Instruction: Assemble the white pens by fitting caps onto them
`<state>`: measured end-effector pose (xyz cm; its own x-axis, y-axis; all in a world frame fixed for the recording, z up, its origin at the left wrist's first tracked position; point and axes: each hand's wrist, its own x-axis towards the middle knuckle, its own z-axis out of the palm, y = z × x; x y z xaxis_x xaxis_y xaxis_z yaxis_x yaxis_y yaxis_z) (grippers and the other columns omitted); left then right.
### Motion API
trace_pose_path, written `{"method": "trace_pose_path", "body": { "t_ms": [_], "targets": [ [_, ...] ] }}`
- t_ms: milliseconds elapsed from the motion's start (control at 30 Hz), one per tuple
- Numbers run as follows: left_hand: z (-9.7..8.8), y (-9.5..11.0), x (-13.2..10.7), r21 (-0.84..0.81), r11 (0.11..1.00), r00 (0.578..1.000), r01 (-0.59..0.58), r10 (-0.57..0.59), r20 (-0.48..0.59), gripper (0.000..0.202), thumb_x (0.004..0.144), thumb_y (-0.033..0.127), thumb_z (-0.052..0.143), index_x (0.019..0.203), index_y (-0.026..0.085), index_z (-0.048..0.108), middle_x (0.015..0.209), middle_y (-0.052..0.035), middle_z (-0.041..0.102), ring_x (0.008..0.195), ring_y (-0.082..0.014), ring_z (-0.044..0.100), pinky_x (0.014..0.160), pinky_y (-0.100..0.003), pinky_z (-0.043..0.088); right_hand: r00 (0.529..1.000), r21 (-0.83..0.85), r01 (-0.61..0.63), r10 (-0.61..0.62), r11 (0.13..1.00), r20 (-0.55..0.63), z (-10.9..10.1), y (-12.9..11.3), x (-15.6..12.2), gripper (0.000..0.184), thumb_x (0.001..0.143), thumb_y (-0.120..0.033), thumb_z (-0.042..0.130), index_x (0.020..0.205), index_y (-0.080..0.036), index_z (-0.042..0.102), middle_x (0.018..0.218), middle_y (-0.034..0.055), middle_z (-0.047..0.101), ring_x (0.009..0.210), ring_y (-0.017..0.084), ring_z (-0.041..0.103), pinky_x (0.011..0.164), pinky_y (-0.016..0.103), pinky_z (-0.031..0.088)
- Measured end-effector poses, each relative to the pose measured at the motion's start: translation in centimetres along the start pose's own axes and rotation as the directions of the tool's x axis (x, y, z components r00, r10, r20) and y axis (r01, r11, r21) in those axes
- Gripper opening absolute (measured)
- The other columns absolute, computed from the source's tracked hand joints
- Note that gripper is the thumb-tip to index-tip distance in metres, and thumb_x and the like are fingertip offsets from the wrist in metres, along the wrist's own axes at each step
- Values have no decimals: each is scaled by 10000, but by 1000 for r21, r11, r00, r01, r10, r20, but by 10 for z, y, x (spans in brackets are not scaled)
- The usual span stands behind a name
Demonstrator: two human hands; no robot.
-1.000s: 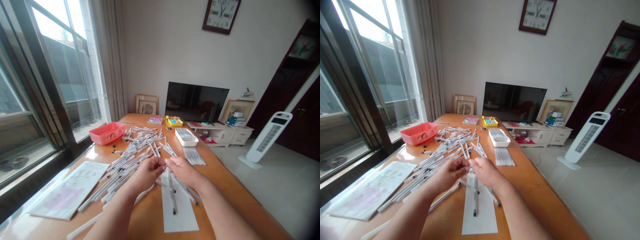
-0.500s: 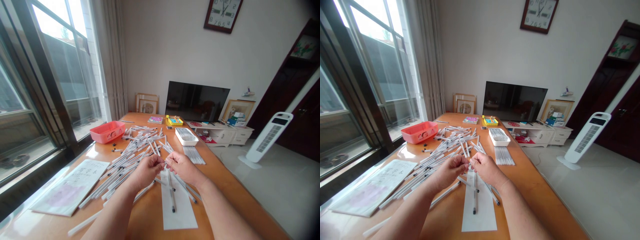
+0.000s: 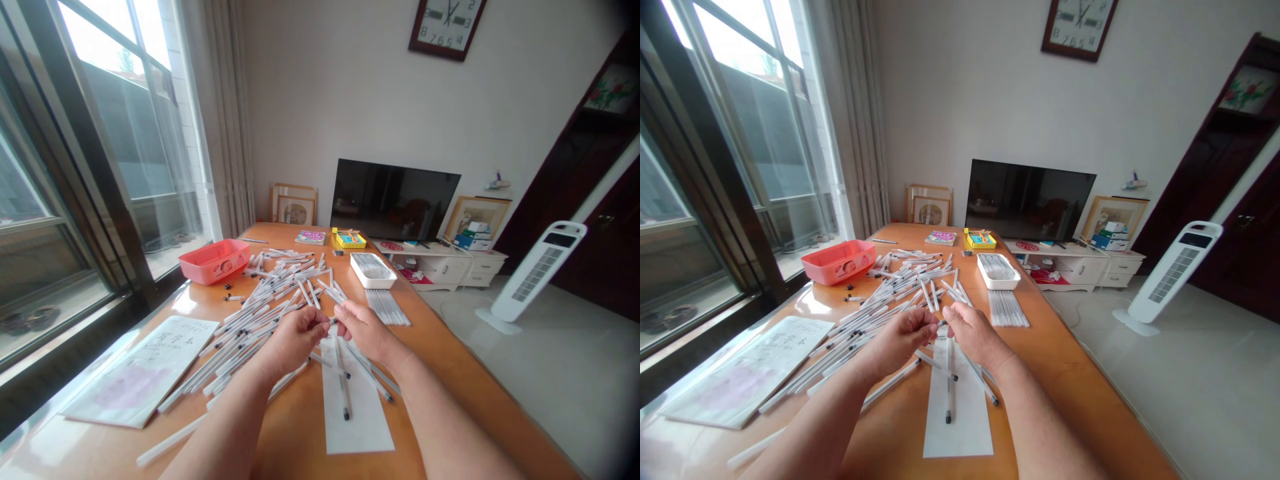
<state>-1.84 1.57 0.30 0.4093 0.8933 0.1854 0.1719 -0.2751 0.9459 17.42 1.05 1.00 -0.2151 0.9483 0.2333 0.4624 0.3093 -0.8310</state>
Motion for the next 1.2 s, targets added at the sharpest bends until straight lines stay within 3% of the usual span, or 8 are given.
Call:
{"method": "trace_pose_path", "body": {
  "t_ms": [133, 333, 533, 733, 900, 1200],
  "targets": [
    [0, -5, 1, 46, 999, 1000, -9, 9, -2, 309, 846, 455, 631, 834, 146, 628, 693, -3, 543, 637, -123, 452, 581, -241, 353, 999, -52, 44, -43, 998, 20, 2, -1, -1, 322, 962, -451, 491, 775, -202, 575, 705, -9, 625, 685, 145, 547, 634, 257, 389],
    [3, -8, 0, 102, 993, 999, -51, 51, 0, 273, 873, 422, 606, 864, 150, 623, 715, 0, 541, 646, -118, 441, 587, -235, 345, 998, -181, 47, -54, 982, -33, 8, 3, 1, 470, 971, -547, 433, 662, -199, 488, 597, -36, 483, 610, 128, 437, 564, 254, 310],
    [3, -4, -1, 78, 995, 998, -59, 59, 7, 269, 876, 417, 610, 861, 149, 629, 736, -13, 569, 662, -122, 474, 601, -234, 365, 1000, -104, -14, 11, 994, -27, 7, 8, 4, 554, 965, -635, 367, 656, -202, 522, 571, -18, 489, 594, 147, 478, 572, 275, 332],
    [1, -6, 0, 45, 998, 999, -38, 38, -1, 251, 884, 394, 590, 849, 148, 618, 709, -2, 550, 646, -119, 468, 591, -236, 377, 1000, -14, -6, 6, 1000, 7, 3, 4, 1, 465, 986, -564, 385, 740, -208, 554, 632, -7, 584, 610, 152, 527, 611, 286, 374],
    [1, -11, 1, 102, 994, 999, -50, 52, -18, 229, 877, 377, 596, 862, 150, 621, 727, -8, 568, 660, -122, 481, 589, -234, 374, 996, -92, 84, -84, 992, 2, 6, 6, 0, 422, 984, -490, 433, 682, -204, 504, 614, -29, 531, 624, 139, 475, 592, 274, 326],
    [8, -8, 0, 228, 967, 986, -117, 141, -91, 213, 898, 362, 558, 894, 172, 655, 772, -17, 625, 714, -137, 530, 636, -236, 396, 999, -22, -4, 3, 1000, -53, 17, 18, 8, 436, 968, -508, 429, 657, -204, 464, 576, -46, 474, 586, 126, 412, 556, 269, 268]
  ]
}}
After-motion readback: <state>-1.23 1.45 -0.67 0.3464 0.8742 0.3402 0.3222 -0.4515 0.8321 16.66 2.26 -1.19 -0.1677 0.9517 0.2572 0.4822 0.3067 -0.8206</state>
